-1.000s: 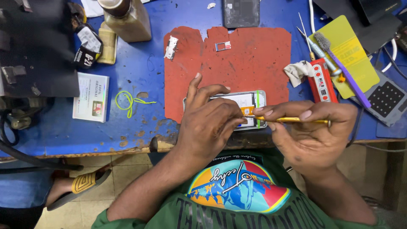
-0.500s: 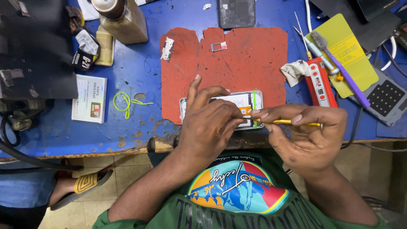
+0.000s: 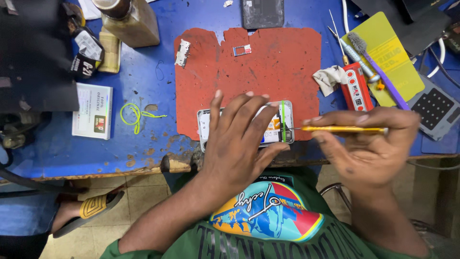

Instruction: The person unscrews several small components from the internal frame of a mobile phone using a screwdriver and then attaches a new screen to the assembly.

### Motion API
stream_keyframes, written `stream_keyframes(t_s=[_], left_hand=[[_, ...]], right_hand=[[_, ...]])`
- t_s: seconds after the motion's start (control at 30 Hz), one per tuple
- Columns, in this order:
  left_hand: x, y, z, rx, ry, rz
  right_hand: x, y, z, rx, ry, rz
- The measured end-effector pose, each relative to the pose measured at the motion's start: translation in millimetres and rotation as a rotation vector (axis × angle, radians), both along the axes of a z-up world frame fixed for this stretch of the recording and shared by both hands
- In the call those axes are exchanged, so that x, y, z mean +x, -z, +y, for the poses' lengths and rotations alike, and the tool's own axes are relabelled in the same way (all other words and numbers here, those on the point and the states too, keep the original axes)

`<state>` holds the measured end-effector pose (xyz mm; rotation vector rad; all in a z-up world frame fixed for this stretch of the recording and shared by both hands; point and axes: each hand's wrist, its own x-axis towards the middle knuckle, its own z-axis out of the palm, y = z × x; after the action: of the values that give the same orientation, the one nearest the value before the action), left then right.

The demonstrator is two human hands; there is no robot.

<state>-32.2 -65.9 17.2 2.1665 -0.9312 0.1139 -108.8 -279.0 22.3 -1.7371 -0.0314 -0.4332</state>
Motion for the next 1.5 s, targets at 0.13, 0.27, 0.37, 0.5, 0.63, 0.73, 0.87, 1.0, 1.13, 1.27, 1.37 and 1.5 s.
stream_keyframes(t_s=[0.13,0.27,0.37,0.5,0.63,0.73,0.87,1.0,1.13,1.27,1.37,1.5], left_hand=[[-15,11,-2,0.119,0.053,-0.195],[-18,21,-2,0.204,0.123,-0.254],[-17,22,-1,0.198,0.139,-0.235],[-15,21,-1,0.175,0.14,-0.214],[-14,21,0,0.175,0.15,-0.187],[-13,21,1,0.186,0.163,-0.181],[-13,24,2,0.163,0.167,-0.166],[-13,27,1,0.141,0.165,-0.171],[-12,26,1,0.145,0.167,-0.169],[-12,27,3,0.155,0.173,-0.171],[-13,28,2,0.143,0.165,-0.203],[-14,31,3,0.133,0.167,-0.207]], right_hand=[[4,-8,-11,-0.192,-0.001,-0.021],[12,-9,-9,-0.22,-0.043,0.023],[14,-8,-9,-0.296,-0.092,0.097],[17,-4,-5,-0.451,-0.144,0.074],[18,-2,-3,-0.515,-0.186,0.02],[20,1,-3,-0.528,-0.199,0.015],[22,0,0,-0.521,-0.206,0.026],[24,-12,1,-0.863,-0.1,-0.012],[32,-17,5,-0.719,-0.171,0.022],[32,-18,0,-0.773,-0.132,0.169],[28,-17,4,-0.735,-0.128,0.156],[27,-22,-1,-0.757,-0.225,0.053]])
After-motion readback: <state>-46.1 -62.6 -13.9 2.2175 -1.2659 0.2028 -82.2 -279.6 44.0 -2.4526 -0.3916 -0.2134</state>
